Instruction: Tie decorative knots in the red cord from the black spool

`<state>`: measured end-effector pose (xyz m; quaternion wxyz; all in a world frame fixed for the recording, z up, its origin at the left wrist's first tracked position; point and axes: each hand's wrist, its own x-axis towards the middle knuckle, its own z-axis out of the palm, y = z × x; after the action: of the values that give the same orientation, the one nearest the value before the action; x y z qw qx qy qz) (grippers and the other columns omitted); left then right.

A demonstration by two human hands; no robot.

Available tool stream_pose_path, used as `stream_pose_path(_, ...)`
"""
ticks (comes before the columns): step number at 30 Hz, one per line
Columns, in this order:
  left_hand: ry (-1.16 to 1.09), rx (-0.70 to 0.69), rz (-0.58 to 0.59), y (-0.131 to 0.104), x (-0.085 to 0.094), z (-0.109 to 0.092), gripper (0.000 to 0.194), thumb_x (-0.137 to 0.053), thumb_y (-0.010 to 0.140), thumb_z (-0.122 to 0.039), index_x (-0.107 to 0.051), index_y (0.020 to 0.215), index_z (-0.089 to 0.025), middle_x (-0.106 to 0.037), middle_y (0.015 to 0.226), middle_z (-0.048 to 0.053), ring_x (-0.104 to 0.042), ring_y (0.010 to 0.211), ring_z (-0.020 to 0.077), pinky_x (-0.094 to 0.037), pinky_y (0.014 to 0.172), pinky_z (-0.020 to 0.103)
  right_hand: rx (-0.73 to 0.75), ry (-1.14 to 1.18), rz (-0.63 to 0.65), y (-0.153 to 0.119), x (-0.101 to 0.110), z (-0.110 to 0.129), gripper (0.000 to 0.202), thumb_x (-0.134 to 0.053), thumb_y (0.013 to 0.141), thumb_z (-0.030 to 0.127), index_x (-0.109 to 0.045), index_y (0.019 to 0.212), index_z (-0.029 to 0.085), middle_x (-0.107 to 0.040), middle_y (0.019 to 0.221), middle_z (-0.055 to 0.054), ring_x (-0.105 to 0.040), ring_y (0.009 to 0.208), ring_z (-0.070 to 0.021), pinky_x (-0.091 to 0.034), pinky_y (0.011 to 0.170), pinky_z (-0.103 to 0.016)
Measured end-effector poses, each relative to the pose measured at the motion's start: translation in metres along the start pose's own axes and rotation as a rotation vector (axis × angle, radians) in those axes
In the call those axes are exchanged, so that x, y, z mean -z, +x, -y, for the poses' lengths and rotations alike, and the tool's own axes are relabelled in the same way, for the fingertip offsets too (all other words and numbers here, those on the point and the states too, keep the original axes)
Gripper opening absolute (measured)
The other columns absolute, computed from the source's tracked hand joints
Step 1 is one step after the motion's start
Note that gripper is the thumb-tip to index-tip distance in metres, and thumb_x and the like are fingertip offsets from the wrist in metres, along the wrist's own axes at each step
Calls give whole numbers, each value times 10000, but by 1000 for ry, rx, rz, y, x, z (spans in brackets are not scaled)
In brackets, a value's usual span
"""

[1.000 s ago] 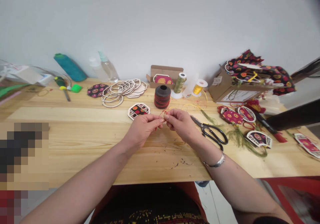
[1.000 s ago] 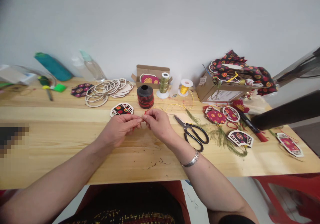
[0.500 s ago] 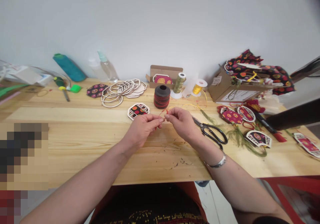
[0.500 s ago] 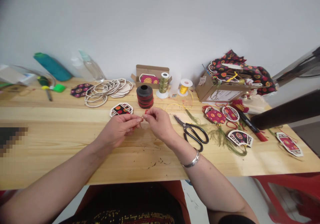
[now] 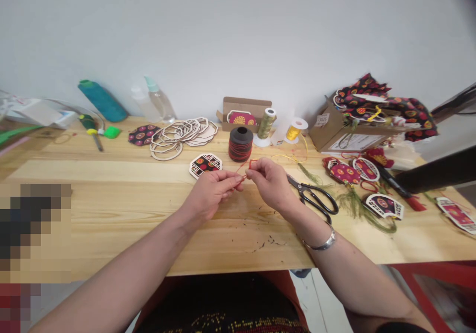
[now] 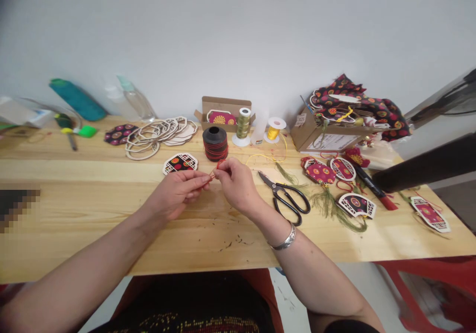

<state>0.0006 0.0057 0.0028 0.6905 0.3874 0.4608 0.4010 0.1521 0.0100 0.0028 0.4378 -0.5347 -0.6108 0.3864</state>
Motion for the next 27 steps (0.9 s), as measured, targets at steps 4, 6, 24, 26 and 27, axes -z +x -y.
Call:
stream_pose_path(4,-30,-36,-8,0,0,-1,147,-728,670,-253,-708,719,-117,-712,773,99,-341,419,-7,-201,412,168,29,-42,-33,0,0,0,87,-543,753,180,-498,680,192,-578,648,14,-539,608,-126,-405,598,-261)
stream_pose_path(6,-40,-26,-2,0,1,-2,139,-734,661,-254,-708,709,-125,-713,809,95,-352,426,-4,-204,414,171,45,-48,-27,0,1,1,87,-530,761,168,-493,687,195,-593,645,15,-557,605,-127,-411,599,-260)
stream_pose_path(24,787,-598,-95,-4,-1,11,145,-601,774,-241,-744,779,-223,-619,705,21,-554,655,139,-413,632,258,-26,77,9,0,-1,0,64,-525,782,216,-503,725,197,-633,685,0,-589,652,-128,-445,632,-266)
stream_pose_path(26,871,-675,-94,-5,-1,13,174,-574,799,-229,-747,808,-224,-615,708,27,-549,650,136,-413,637,258,-75,157,27,0,-2,1,67,-531,772,229,-499,724,195,-625,663,5,-582,629,-121,-443,604,-255)
stream_pose_path(27,902,-708,-95,-5,-1,14,181,-568,805,-225,-748,819,-222,-613,709,31,-546,647,135,-412,636,257,-105,198,38,0,-2,1,77,-534,767,239,-494,718,195,-612,641,10,-571,606,-116,-437,580,-248)
